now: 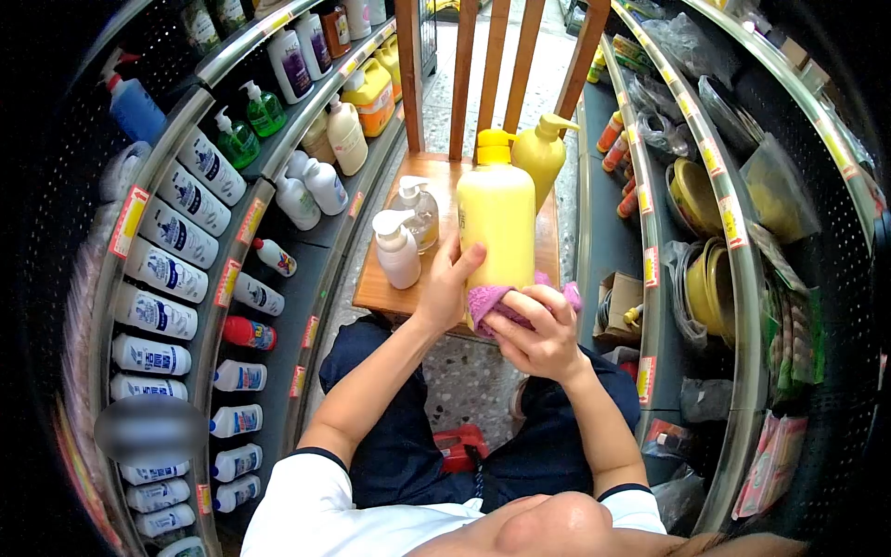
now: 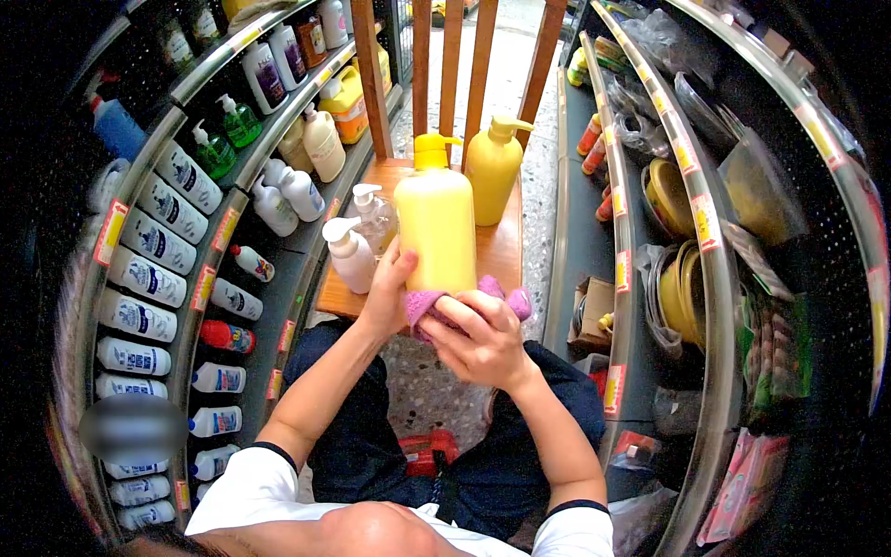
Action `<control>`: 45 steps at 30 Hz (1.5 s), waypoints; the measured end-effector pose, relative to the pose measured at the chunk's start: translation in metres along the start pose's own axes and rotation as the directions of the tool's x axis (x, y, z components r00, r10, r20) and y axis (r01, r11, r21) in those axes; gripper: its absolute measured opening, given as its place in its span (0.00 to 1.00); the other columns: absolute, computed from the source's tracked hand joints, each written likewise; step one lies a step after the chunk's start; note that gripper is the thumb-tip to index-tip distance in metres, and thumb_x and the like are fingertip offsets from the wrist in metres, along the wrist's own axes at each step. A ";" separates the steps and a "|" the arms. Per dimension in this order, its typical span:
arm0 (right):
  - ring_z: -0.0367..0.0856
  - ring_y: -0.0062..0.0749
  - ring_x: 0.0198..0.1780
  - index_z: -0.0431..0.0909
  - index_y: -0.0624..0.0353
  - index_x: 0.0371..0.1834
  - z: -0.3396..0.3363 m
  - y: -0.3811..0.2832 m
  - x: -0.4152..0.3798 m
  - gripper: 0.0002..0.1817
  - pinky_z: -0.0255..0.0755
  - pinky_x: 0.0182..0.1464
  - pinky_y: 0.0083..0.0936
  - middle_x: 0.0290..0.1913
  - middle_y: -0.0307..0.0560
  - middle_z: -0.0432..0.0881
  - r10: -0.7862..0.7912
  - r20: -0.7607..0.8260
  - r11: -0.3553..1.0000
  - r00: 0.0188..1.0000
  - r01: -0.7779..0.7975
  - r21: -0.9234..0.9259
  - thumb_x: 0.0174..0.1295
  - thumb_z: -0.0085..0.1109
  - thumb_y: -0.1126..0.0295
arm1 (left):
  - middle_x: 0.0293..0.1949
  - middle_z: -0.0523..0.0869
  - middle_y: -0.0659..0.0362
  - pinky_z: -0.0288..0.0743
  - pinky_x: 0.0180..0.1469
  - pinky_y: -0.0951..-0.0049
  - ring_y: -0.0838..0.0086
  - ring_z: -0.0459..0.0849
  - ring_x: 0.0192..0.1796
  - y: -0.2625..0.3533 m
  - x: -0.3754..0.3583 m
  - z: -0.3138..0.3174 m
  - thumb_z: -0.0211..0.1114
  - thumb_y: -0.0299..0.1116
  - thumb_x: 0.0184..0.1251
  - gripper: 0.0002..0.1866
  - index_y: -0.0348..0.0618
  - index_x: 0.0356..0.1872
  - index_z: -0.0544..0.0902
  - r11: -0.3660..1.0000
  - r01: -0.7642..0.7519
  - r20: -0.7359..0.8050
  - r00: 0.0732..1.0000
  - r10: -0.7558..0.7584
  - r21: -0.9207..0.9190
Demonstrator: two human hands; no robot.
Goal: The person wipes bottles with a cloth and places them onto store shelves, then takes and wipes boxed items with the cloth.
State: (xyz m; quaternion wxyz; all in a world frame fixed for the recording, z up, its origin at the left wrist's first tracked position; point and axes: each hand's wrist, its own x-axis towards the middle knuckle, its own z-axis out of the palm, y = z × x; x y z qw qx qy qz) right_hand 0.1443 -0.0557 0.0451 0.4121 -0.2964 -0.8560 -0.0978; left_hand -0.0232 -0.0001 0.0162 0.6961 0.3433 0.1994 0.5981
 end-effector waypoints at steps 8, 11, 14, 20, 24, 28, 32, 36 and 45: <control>0.72 0.37 0.54 0.86 0.50 0.44 -0.001 0.009 0.012 0.18 0.67 0.59 0.32 0.51 0.35 0.79 -0.009 -0.038 0.997 0.999 0.012 0.079 0.46 0.68 0.70 | 0.59 0.78 0.51 0.73 0.62 0.68 0.68 0.79 0.60 -0.009 -0.008 -0.007 0.48 0.57 0.75 0.34 0.37 0.67 0.66 0.991 0.129 0.096 0.987 -0.131 0.028; 0.70 0.40 0.54 0.86 0.52 0.44 -0.001 0.009 0.018 0.17 0.68 0.58 0.32 0.52 0.37 0.79 -0.009 -0.070 0.997 0.998 0.015 0.079 0.47 0.68 0.71 | 0.58 0.79 0.51 0.72 0.64 0.66 0.66 0.79 0.60 -0.004 -0.012 -0.002 0.40 0.66 0.74 0.39 0.38 0.67 0.67 0.990 0.121 0.117 0.985 -0.129 0.074; 0.70 0.40 0.53 0.86 0.52 0.44 0.000 0.011 0.023 0.17 0.68 0.58 0.32 0.52 0.37 0.79 0.003 -0.111 0.996 0.994 0.007 0.084 0.47 0.69 0.72 | 0.58 0.79 0.51 0.72 0.65 0.65 0.67 0.79 0.61 -0.003 -0.013 -0.002 0.39 0.67 0.74 0.40 0.38 0.66 0.68 0.992 0.044 0.149 0.987 -0.062 0.121; 0.70 0.45 0.54 0.86 0.55 0.45 0.002 0.014 0.039 0.16 0.67 0.59 0.36 0.53 0.42 0.78 0.129 -0.174 0.990 0.976 -0.117 0.078 0.50 0.67 0.75 | 0.64 0.74 0.54 0.69 0.68 0.64 0.67 0.77 0.63 -0.008 -0.017 -0.004 0.49 0.61 0.74 0.38 0.39 0.71 0.62 0.983 -0.051 0.206 0.978 0.014 0.177; 0.69 0.48 0.57 0.86 0.59 0.46 0.003 0.020 0.046 0.16 0.63 0.62 0.39 0.53 0.48 0.78 0.229 -0.222 0.970 0.948 -0.205 0.126 0.52 0.64 0.77 | 0.58 0.76 0.57 0.72 0.60 0.73 0.76 0.77 0.58 -0.007 -0.025 -0.005 0.67 0.56 0.65 0.42 0.38 0.70 0.61 0.986 0.123 0.149 0.979 -0.139 0.116; 0.69 0.47 0.58 0.84 0.62 0.48 0.007 0.025 0.049 0.15 0.62 0.63 0.39 0.54 0.49 0.77 0.328 -0.232 0.934 0.916 -0.278 0.224 0.57 0.62 0.77 | 0.57 0.77 0.58 0.75 0.56 0.74 0.76 0.79 0.55 -0.004 -0.028 -0.006 0.69 0.56 0.63 0.43 0.38 0.70 0.62 0.977 0.188 0.140 0.969 -0.202 0.104; 0.68 0.47 0.59 0.83 0.62 0.51 0.010 0.024 0.048 0.15 0.60 0.64 0.39 0.55 0.49 0.76 0.358 -0.224 0.918 0.907 -0.297 0.265 0.59 0.62 0.75 | 0.57 0.78 0.57 0.77 0.57 0.72 0.75 0.80 0.55 0.004 -0.027 -0.003 0.69 0.57 0.61 0.44 0.38 0.70 0.61 0.975 0.210 0.151 0.964 -0.219 0.072; 0.67 0.47 0.59 0.84 0.61 0.50 0.012 0.016 0.042 0.16 0.61 0.64 0.41 0.55 0.49 0.76 0.294 -0.191 0.943 0.937 -0.251 0.218 0.58 0.62 0.75 | 0.57 0.78 0.56 0.78 0.58 0.70 0.74 0.81 0.55 0.000 -0.023 -0.010 0.66 0.57 0.63 0.42 0.39 0.69 0.62 0.977 0.212 0.170 0.963 -0.208 -0.007; 0.68 0.46 0.55 0.86 0.58 0.47 0.010 -0.005 0.023 0.16 0.65 0.60 0.37 0.54 0.44 0.77 0.175 -0.084 0.970 0.981 -0.157 0.187 0.52 0.65 0.75 | 0.59 0.80 0.51 0.76 0.63 0.64 0.66 0.82 0.58 0.003 -0.021 -0.017 0.51 0.59 0.69 0.35 0.39 0.65 0.72 0.927 0.357 0.147 0.929 -0.340 -0.113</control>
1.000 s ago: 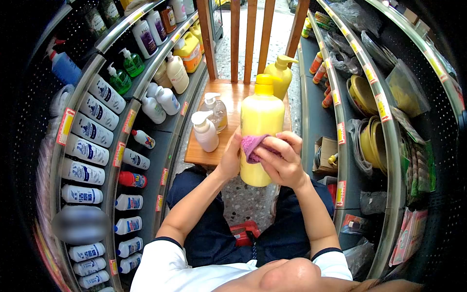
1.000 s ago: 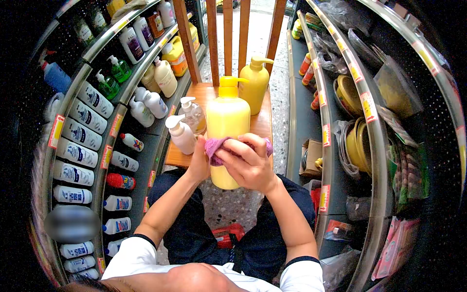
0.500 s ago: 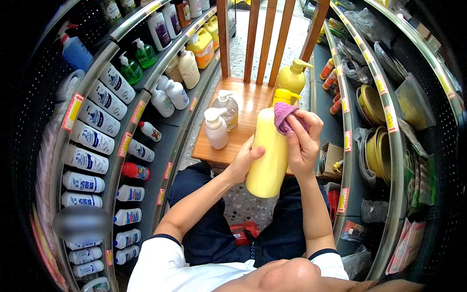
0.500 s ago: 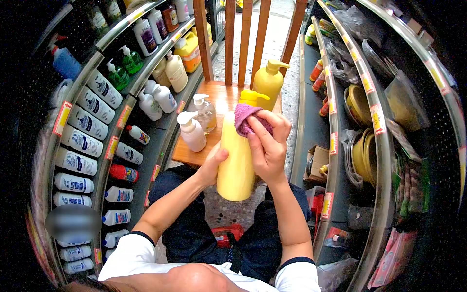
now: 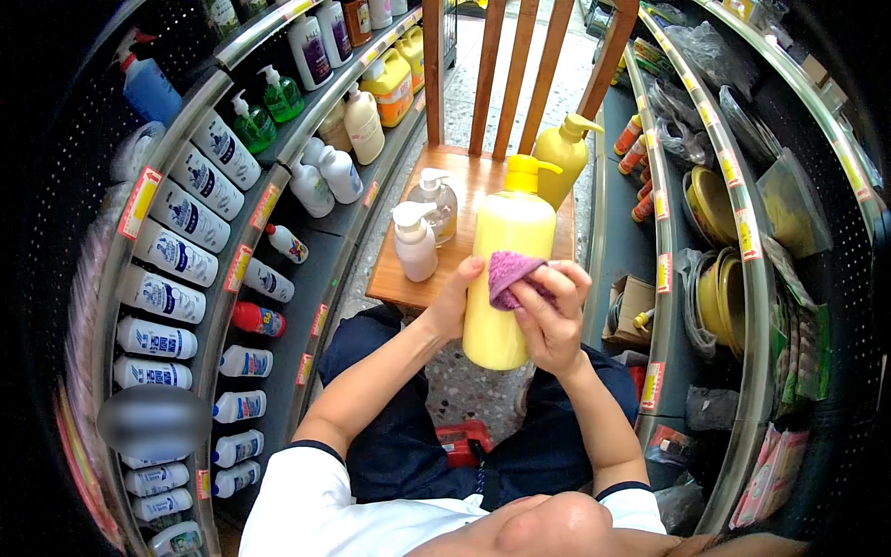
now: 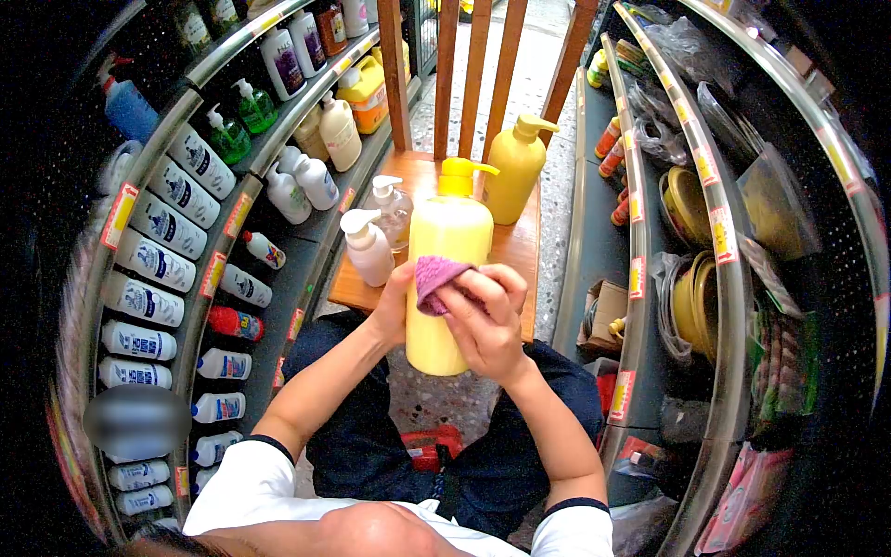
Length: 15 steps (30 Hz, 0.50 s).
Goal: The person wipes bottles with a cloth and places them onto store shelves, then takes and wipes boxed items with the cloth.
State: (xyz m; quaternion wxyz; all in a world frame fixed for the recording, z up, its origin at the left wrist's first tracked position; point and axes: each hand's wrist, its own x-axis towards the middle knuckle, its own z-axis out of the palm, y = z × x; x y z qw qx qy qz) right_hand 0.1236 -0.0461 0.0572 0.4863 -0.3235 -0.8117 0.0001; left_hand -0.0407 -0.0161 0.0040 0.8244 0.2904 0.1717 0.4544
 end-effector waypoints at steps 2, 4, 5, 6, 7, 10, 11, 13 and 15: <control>0.68 0.44 0.55 0.86 0.55 0.46 -0.001 -0.004 -0.008 0.17 0.65 0.59 0.36 0.53 0.41 0.77 -0.034 0.018 0.999 0.999 0.034 -0.003 0.50 0.67 0.74 | 0.58 0.80 0.49 0.77 0.62 0.63 0.64 0.82 0.57 0.002 0.001 -0.002 0.52 0.61 0.68 0.38 0.38 0.65 0.70 0.999 -0.028 0.031 0.999 0.028 0.018; 0.67 0.47 0.56 0.86 0.58 0.43 -0.002 -0.008 -0.016 0.15 0.64 0.60 0.38 0.52 0.45 0.77 -0.081 0.048 0.997 0.996 0.082 -0.013 0.49 0.65 0.74 | 0.59 0.79 0.47 0.76 0.63 0.62 0.61 0.82 0.57 0.011 0.000 0.009 0.51 0.65 0.66 0.41 0.37 0.67 0.68 0.993 -0.064 -0.009 0.998 0.065 0.098; 0.67 0.47 0.56 0.87 0.57 0.43 -0.002 -0.011 -0.021 0.15 0.64 0.60 0.38 0.52 0.44 0.77 -0.091 0.058 0.996 0.994 0.091 -0.009 0.49 0.66 0.73 | 0.60 0.78 0.46 0.75 0.64 0.60 0.60 0.81 0.58 0.010 0.002 0.008 0.51 0.66 0.65 0.43 0.36 0.67 0.66 0.996 -0.083 0.054 0.995 0.082 0.029; 0.67 0.46 0.56 0.87 0.56 0.43 -0.002 -0.013 -0.024 0.16 0.64 0.60 0.37 0.52 0.43 0.77 -0.101 0.062 0.995 0.993 0.100 0.019 0.48 0.67 0.72 | 0.60 0.78 0.45 0.74 0.64 0.58 0.58 0.81 0.59 0.011 0.004 0.007 0.50 0.67 0.65 0.44 0.36 0.68 0.65 0.993 -0.101 0.018 0.995 0.100 0.056; 0.68 0.42 0.54 0.86 0.52 0.45 -0.004 -0.018 -0.025 0.19 0.67 0.57 0.34 0.53 0.36 0.77 -0.107 0.071 0.994 0.992 0.106 0.013 0.45 0.70 0.73 | 0.61 0.77 0.44 0.74 0.65 0.56 0.56 0.80 0.60 0.012 0.005 0.007 0.49 0.68 0.64 0.46 0.36 0.69 0.65 0.990 -0.117 -0.019 0.993 0.119 0.085; 0.67 0.43 0.55 0.87 0.53 0.44 -0.003 -0.024 -0.033 0.19 0.64 0.59 0.35 0.52 0.39 0.77 -0.170 0.079 0.985 0.982 0.168 0.032 0.44 0.68 0.72 | 0.62 0.75 0.42 0.73 0.65 0.51 0.51 0.79 0.61 0.014 0.008 0.003 0.46 0.74 0.62 0.51 0.36 0.71 0.62 0.987 -0.147 -0.011 0.989 0.148 0.060; 0.67 0.41 0.54 0.87 0.51 0.44 -0.004 -0.025 -0.034 0.20 0.64 0.56 0.34 0.52 0.37 0.77 -0.197 0.093 0.980 0.976 0.194 0.033 0.43 0.69 0.72 | 0.62 0.75 0.41 0.73 0.64 0.50 0.50 0.78 0.61 0.013 0.009 0.001 0.46 0.75 0.60 0.52 0.37 0.71 0.61 0.990 -0.141 0.003 0.990 0.141 -0.008; 0.67 0.38 0.54 0.87 0.50 0.44 -0.007 -0.027 -0.032 0.20 0.63 0.53 0.33 0.53 0.36 0.77 -0.257 0.116 0.966 0.959 0.252 0.058 0.42 0.70 0.71 | 0.62 0.74 0.39 0.73 0.64 0.49 0.48 0.78 0.60 0.013 0.010 0.003 0.45 0.79 0.58 0.56 0.37 0.73 0.60 0.982 -0.125 0.031 0.991 0.131 -0.141; 0.67 0.37 0.54 0.87 0.50 0.44 -0.006 -0.026 -0.030 0.20 0.63 0.52 0.32 0.53 0.35 0.77 -0.301 0.105 0.952 0.948 0.294 0.079 0.41 0.70 0.71 | 0.60 0.77 0.42 0.79 0.59 0.52 0.52 0.82 0.57 0.013 0.011 0.007 0.43 0.73 0.66 0.47 0.39 0.70 0.64 0.962 -0.132 0.102 0.982 0.160 -0.238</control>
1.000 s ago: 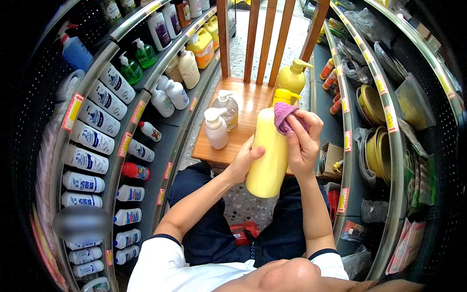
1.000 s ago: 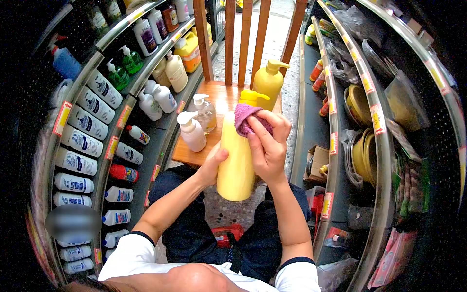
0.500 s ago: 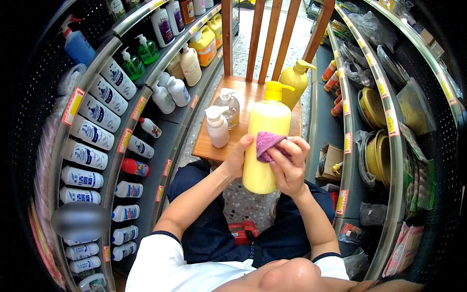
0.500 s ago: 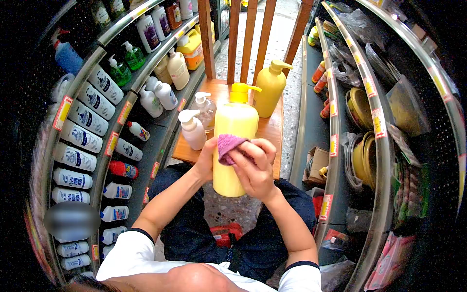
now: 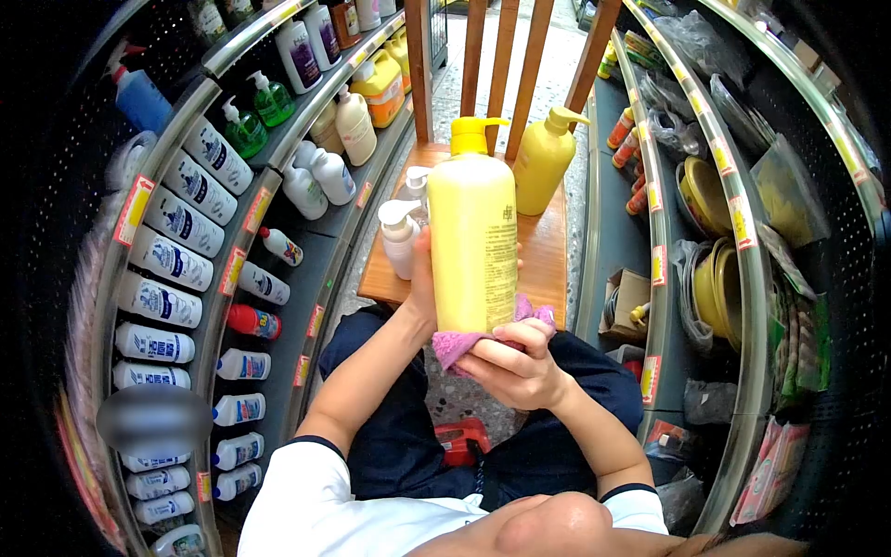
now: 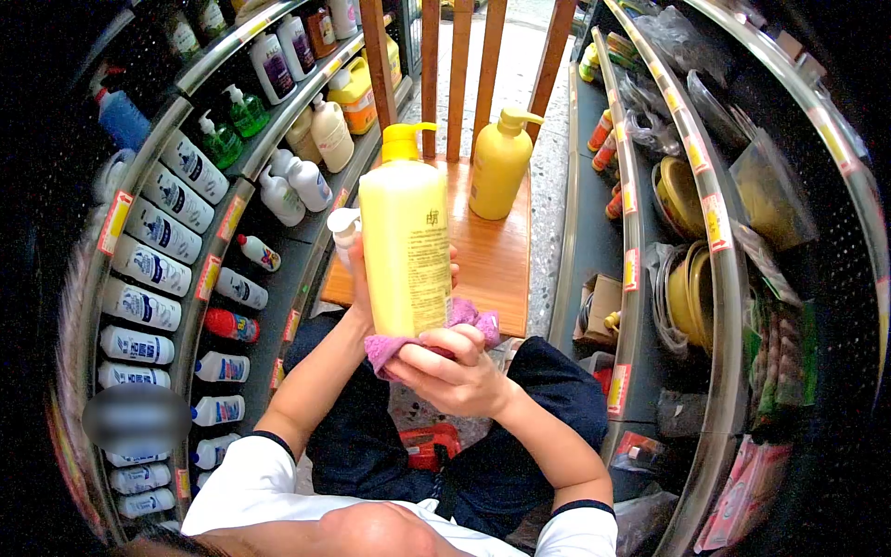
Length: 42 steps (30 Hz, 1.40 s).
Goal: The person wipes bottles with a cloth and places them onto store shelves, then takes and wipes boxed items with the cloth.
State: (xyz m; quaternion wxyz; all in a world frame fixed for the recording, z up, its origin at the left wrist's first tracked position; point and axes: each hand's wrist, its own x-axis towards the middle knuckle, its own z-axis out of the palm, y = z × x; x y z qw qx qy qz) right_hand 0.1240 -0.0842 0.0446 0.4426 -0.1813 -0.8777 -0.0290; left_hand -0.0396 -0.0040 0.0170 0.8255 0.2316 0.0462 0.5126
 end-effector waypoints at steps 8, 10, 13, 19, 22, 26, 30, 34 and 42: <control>0.71 0.37 0.53 0.85 0.52 0.48 -0.009 0.018 0.012 0.24 0.64 0.57 0.33 0.53 0.36 0.77 0.109 -0.040 0.981 0.993 -0.101 0.169 0.42 0.70 0.70 | 0.62 0.74 0.39 0.75 0.64 0.53 0.51 0.79 0.61 -0.001 -0.002 0.000 0.44 0.74 0.64 0.50 0.38 0.72 0.61 0.997 0.062 0.131 0.990 -0.056 -0.042; 0.69 0.42 0.51 0.87 0.56 0.41 -0.008 0.025 0.010 0.14 0.66 0.55 0.34 0.50 0.43 0.78 0.129 -0.049 0.983 0.990 -0.121 0.139 0.48 0.68 0.69 | 0.63 0.75 0.41 0.75 0.65 0.55 0.54 0.79 0.62 -0.006 -0.001 -0.006 0.45 0.71 0.66 0.47 0.38 0.71 0.62 0.997 0.030 0.061 0.998 -0.035 0.073; 0.69 0.45 0.51 0.87 0.58 0.40 -0.013 0.031 0.015 0.14 0.67 0.55 0.35 0.49 0.45 0.78 0.149 -0.090 0.986 0.985 -0.141 0.089 0.51 0.65 0.66 | 0.63 0.75 0.43 0.74 0.66 0.58 0.58 0.79 0.62 -0.009 -0.006 -0.003 0.47 0.67 0.67 0.44 0.37 0.70 0.63 0.990 0.012 0.047 0.999 -0.019 0.140; 0.68 0.47 0.55 0.86 0.59 0.42 -0.016 0.047 0.024 0.13 0.64 0.60 0.40 0.51 0.47 0.77 0.247 -0.186 0.969 0.951 -0.246 0.027 0.55 0.63 0.69 | 0.64 0.74 0.47 0.72 0.67 0.60 0.59 0.77 0.64 -0.013 -0.005 0.004 0.54 0.75 0.58 0.51 0.39 0.69 0.66 0.962 0.082 -0.056 0.996 -0.069 0.262; 0.68 0.48 0.56 0.86 0.61 0.44 -0.017 0.054 0.028 0.14 0.63 0.62 0.41 0.52 0.48 0.77 0.307 -0.262 0.951 0.915 -0.307 0.044 0.53 0.63 0.72 | 0.67 0.72 0.49 0.66 0.71 0.56 0.60 0.74 0.67 -0.016 -0.006 0.004 0.57 0.71 0.58 0.49 0.41 0.71 0.64 0.962 0.114 -0.046 0.993 -0.106 0.248; 0.68 0.47 0.58 0.84 0.64 0.47 -0.020 0.062 0.037 0.13 0.62 0.64 0.39 0.53 0.50 0.77 0.369 -0.317 0.928 0.874 -0.362 0.082 0.61 0.60 0.73 | 0.64 0.76 0.49 0.71 0.68 0.61 0.63 0.78 0.64 -0.019 -0.006 -0.003 0.58 0.56 0.70 0.38 0.39 0.71 0.63 0.993 0.077 0.052 0.995 -0.082 0.094; 0.68 0.44 0.59 0.84 0.63 0.50 -0.012 0.074 0.037 0.13 0.59 0.65 0.37 0.54 0.48 0.76 0.470 -0.331 0.882 0.819 -0.448 0.145 0.63 0.58 0.73 | 0.63 0.77 0.51 0.73 0.66 0.62 0.65 0.79 0.63 -0.018 0.001 -0.017 0.53 0.48 0.76 0.29 0.38 0.68 0.66 0.994 0.098 -0.073 0.993 -0.094 0.051; 0.68 0.43 0.59 0.83 0.63 0.53 -0.007 0.077 0.039 0.15 0.59 0.66 0.35 0.55 0.49 0.76 0.508 -0.309 0.861 0.804 -0.477 0.175 0.65 0.58 0.72 | 0.63 0.77 0.51 0.72 0.66 0.62 0.65 0.78 0.63 -0.016 0.002 -0.014 0.53 0.49 0.75 0.30 0.38 0.68 0.66 0.993 0.080 -0.052 0.996 -0.075 0.086; 0.68 0.42 0.62 0.78 0.65 0.60 0.003 0.079 0.039 0.19 0.58 0.68 0.34 0.58 0.49 0.75 0.693 -0.246 0.694 0.678 -0.533 0.485 0.72 0.53 0.66 | 0.64 0.76 0.48 0.74 0.66 0.58 0.60 0.79 0.63 -0.020 -0.004 -0.022 0.58 0.56 0.68 0.39 0.37 0.70 0.64 0.985 0.123 0.031 0.991 -0.128 0.123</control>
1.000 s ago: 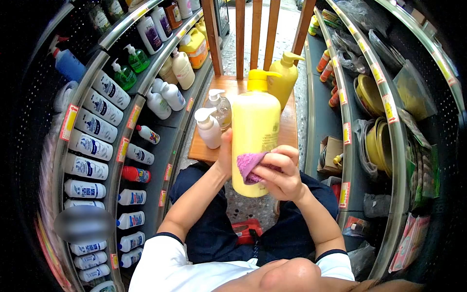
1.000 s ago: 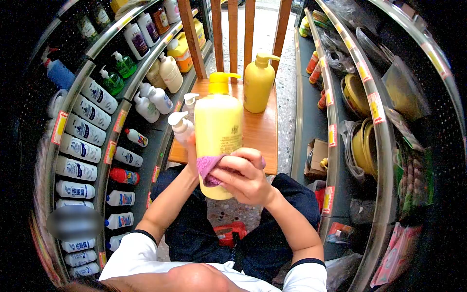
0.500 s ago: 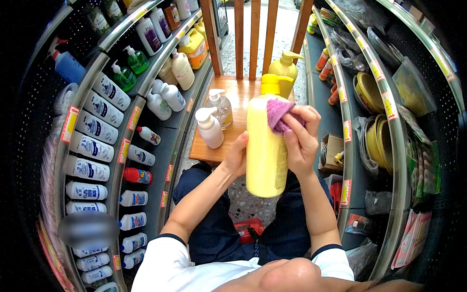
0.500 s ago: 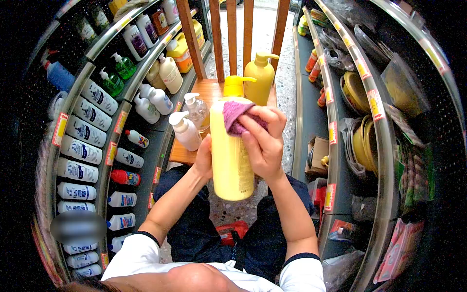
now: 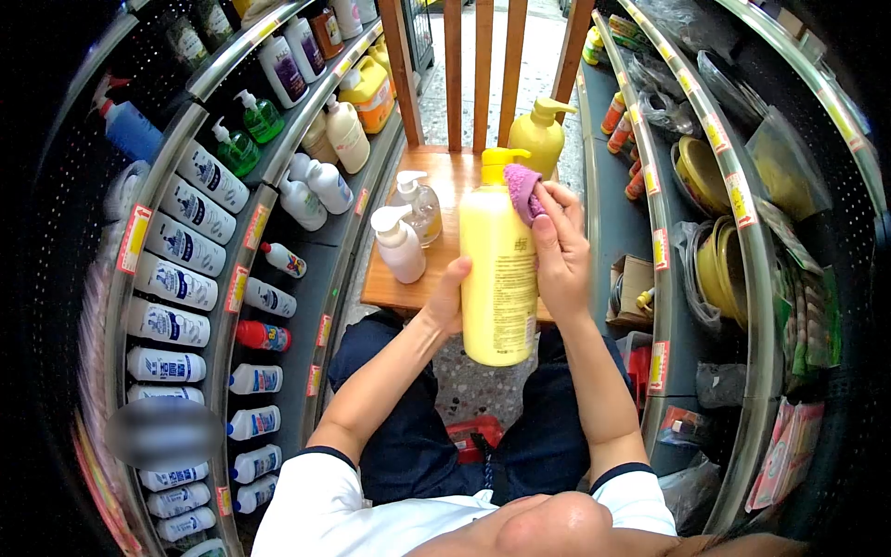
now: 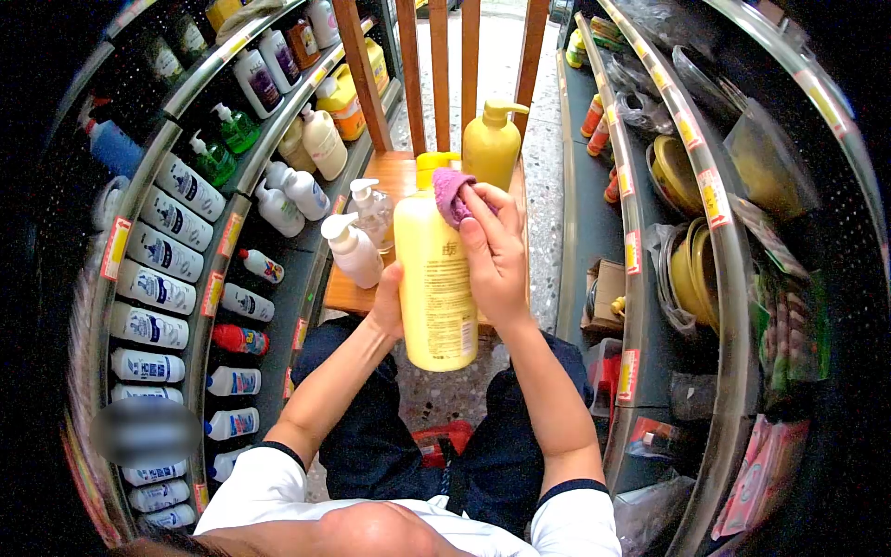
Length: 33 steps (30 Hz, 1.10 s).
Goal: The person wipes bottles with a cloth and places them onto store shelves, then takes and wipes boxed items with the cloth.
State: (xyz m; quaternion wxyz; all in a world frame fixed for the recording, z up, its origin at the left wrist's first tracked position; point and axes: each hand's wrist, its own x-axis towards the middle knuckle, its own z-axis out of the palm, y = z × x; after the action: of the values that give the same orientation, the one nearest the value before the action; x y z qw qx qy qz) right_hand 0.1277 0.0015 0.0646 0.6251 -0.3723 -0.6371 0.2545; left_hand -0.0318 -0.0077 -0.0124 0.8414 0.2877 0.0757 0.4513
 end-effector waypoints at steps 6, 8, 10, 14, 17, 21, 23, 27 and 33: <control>0.66 0.42 0.63 0.77 0.67 0.60 0.004 -0.003 -0.017 0.18 0.56 0.69 0.34 0.60 0.50 0.73 -0.099 0.070 0.989 0.993 0.106 -0.105 0.71 0.53 0.69 | 0.62 0.78 0.48 0.76 0.64 0.59 0.60 0.80 0.61 0.007 0.002 0.017 0.52 0.60 0.67 0.40 0.38 0.69 0.66 0.989 -0.144 0.010 0.989 0.144 -0.018; 0.66 0.42 0.63 0.78 0.67 0.60 0.002 -0.003 -0.023 0.18 0.57 0.68 0.35 0.60 0.51 0.73 -0.117 0.137 0.978 0.984 0.138 -0.157 0.70 0.54 0.70 | 0.60 0.78 0.48 0.77 0.63 0.60 0.61 0.81 0.60 0.013 0.003 0.025 0.51 0.61 0.67 0.39 0.39 0.69 0.66 0.982 -0.187 -0.082 0.979 0.189 0.034; 0.66 0.44 0.61 0.78 0.68 0.58 0.001 -0.004 -0.029 0.18 0.58 0.67 0.36 0.60 0.53 0.72 -0.156 0.183 0.970 0.971 0.186 -0.158 0.68 0.55 0.72 | 0.60 0.79 0.49 0.78 0.62 0.61 0.62 0.81 0.59 0.015 0.006 0.018 0.50 0.65 0.67 0.42 0.39 0.68 0.67 0.975 -0.224 -0.058 0.973 0.223 -0.005; 0.66 0.47 0.61 0.78 0.69 0.56 -0.001 -0.011 -0.048 0.17 0.59 0.66 0.37 0.61 0.54 0.71 -0.161 0.251 0.977 0.955 0.190 -0.096 0.66 0.56 0.74 | 0.61 0.77 0.46 0.79 0.59 0.60 0.60 0.82 0.58 0.026 0.001 0.025 0.49 0.76 0.61 0.49 0.41 0.69 0.66 0.969 -0.208 -0.158 0.961 0.228 0.133; 0.66 0.48 0.62 0.77 0.70 0.56 -0.008 -0.016 -0.064 0.17 0.60 0.65 0.37 0.62 0.56 0.70 -0.133 0.319 0.984 0.938 0.164 -0.073 0.65 0.55 0.75 | 0.61 0.75 0.38 0.82 0.54 0.60 0.57 0.83 0.56 0.033 0.002 0.029 0.51 0.78 0.56 0.54 0.38 0.70 0.64 0.963 -0.251 -0.082 0.962 0.259 0.102; 0.67 0.43 0.65 0.74 0.72 0.61 -0.009 -0.008 -0.081 0.20 0.56 0.69 0.32 0.66 0.54 0.66 -0.140 0.294 0.986 0.945 0.159 -0.041 0.72 0.48 0.71 | 0.62 0.76 0.40 0.82 0.54 0.61 0.59 0.83 0.55 0.041 -0.001 0.024 0.55 0.77 0.54 0.54 0.38 0.69 0.65 0.908 -0.365 -0.141 0.907 0.397 0.207; 0.65 0.43 0.66 0.73 0.72 0.63 -0.006 -0.008 -0.083 0.21 0.57 0.69 0.33 0.65 0.54 0.68 -0.016 0.242 0.999 0.970 0.007 0.036 0.74 0.47 0.67 | 0.59 0.78 0.46 0.81 0.56 0.61 0.60 0.83 0.56 0.041 -0.003 0.015 0.60 0.68 0.58 0.47 0.38 0.67 0.67 0.886 -0.441 -0.131 0.879 0.459 0.145; 0.67 0.36 0.68 0.64 0.66 0.71 0.012 -0.001 -0.083 0.25 0.58 0.71 0.33 0.66 0.50 0.71 0.428 0.179 0.731 0.886 -0.455 0.509 0.78 0.40 0.61 | 0.55 0.80 0.53 0.80 0.57 0.63 0.64 0.83 0.55 0.033 -0.004 0.004 0.67 0.58 0.59 0.40 0.39 0.64 0.68 0.840 -0.513 -0.218 0.812 0.542 0.179; 0.68 0.39 0.70 0.64 0.56 0.71 0.028 0.008 -0.068 0.28 0.61 0.72 0.41 0.70 0.47 0.70 0.709 0.411 0.017 0.573 -0.597 0.802 0.79 0.28 0.50 | 0.55 0.78 0.56 0.75 0.59 0.67 0.69 0.79 0.57 0.019 0.000 0.010 0.71 0.49 0.58 0.39 0.37 0.64 0.65 0.662 -0.482 -0.152 0.731 0.665 0.574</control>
State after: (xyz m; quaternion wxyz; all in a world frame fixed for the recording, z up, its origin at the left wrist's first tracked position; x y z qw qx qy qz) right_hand 0.0970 -0.0432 0.0142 0.5587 -0.2393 -0.1144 0.7858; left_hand -0.0418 -0.0036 0.0063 0.5200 0.4180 0.2409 0.7048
